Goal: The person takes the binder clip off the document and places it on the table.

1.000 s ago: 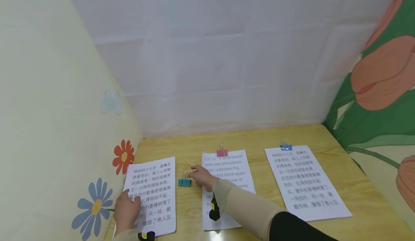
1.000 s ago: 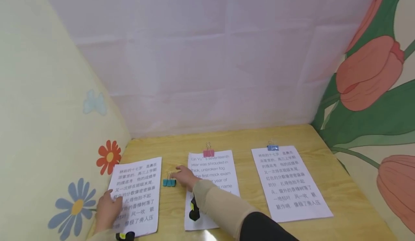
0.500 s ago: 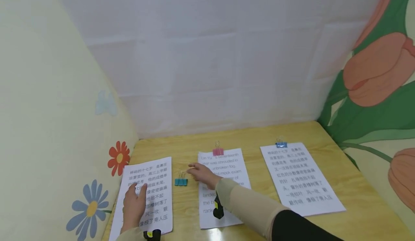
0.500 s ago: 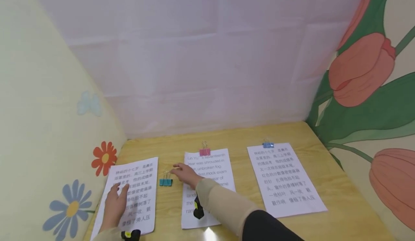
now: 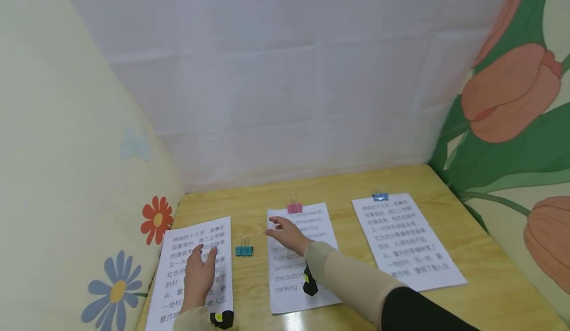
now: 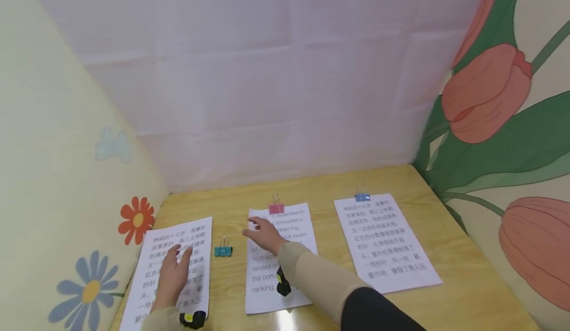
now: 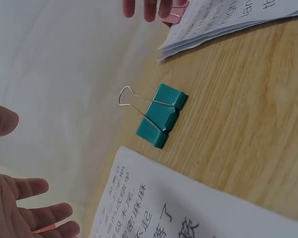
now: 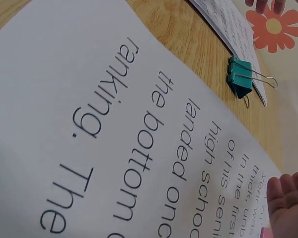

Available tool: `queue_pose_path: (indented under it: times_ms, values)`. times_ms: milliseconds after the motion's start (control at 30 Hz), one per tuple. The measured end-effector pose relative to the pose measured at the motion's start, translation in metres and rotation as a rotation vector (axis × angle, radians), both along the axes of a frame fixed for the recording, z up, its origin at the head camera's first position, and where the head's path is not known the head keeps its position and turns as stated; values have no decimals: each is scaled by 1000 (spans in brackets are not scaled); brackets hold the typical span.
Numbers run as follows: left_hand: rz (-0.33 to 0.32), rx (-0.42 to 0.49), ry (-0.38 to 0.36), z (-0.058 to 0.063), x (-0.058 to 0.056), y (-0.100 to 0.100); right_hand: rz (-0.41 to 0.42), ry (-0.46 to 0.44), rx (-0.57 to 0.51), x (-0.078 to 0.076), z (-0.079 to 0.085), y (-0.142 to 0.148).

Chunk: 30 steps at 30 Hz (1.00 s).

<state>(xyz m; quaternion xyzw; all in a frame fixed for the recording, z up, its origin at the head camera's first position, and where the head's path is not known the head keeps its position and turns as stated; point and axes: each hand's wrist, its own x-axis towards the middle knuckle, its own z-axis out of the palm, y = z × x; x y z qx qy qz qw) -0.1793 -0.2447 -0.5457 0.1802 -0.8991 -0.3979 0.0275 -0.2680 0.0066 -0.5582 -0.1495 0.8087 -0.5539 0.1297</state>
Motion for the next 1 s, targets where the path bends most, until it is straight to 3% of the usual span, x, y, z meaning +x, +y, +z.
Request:
queue_pose_path:
  times_ms: [367, 1000]
  values:
    - [-52, 1, 22, 0, -2, 25, -54, 5, 70, -3, -11, 22]
    - [-129, 31, 32, -2, -6, 50, -153, 11, 68, -16, -10, 50]
